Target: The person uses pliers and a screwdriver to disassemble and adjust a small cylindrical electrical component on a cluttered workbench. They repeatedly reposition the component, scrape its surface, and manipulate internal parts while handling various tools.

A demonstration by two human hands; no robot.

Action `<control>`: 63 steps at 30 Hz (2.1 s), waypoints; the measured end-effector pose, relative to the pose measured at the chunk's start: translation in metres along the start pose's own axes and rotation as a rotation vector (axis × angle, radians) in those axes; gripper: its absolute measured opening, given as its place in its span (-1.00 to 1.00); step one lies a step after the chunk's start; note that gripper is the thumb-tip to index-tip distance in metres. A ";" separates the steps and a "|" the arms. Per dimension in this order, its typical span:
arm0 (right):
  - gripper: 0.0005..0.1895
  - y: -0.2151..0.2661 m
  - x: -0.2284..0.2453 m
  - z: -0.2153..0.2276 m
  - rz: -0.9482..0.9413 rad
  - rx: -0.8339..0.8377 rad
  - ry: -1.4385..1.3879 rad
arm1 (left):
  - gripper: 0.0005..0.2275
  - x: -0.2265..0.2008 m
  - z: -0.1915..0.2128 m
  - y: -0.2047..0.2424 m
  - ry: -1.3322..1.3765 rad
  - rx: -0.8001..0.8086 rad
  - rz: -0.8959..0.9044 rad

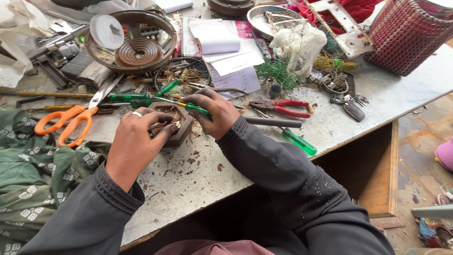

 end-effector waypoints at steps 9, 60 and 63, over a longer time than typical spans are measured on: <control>-0.69 0.001 0.001 0.000 0.016 -0.023 -0.012 | -0.78 -0.002 0.000 -0.001 0.008 0.015 0.027; -0.69 0.002 0.011 -0.009 0.102 -0.035 0.106 | -0.75 0.004 -0.002 0.000 0.005 0.026 0.026; -0.68 0.002 0.015 -0.014 0.148 -0.083 0.102 | -0.75 0.005 -0.002 0.000 0.001 0.023 0.018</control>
Point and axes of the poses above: each hand's wrist, its own y-axis away from the middle knuckle, its own z-axis out of the back of the hand, x = y × z, the point moved 4 cm from there along -y, towards the middle knuckle, and after that the axes turned 12 degrees about y, right-handed, at the moved point
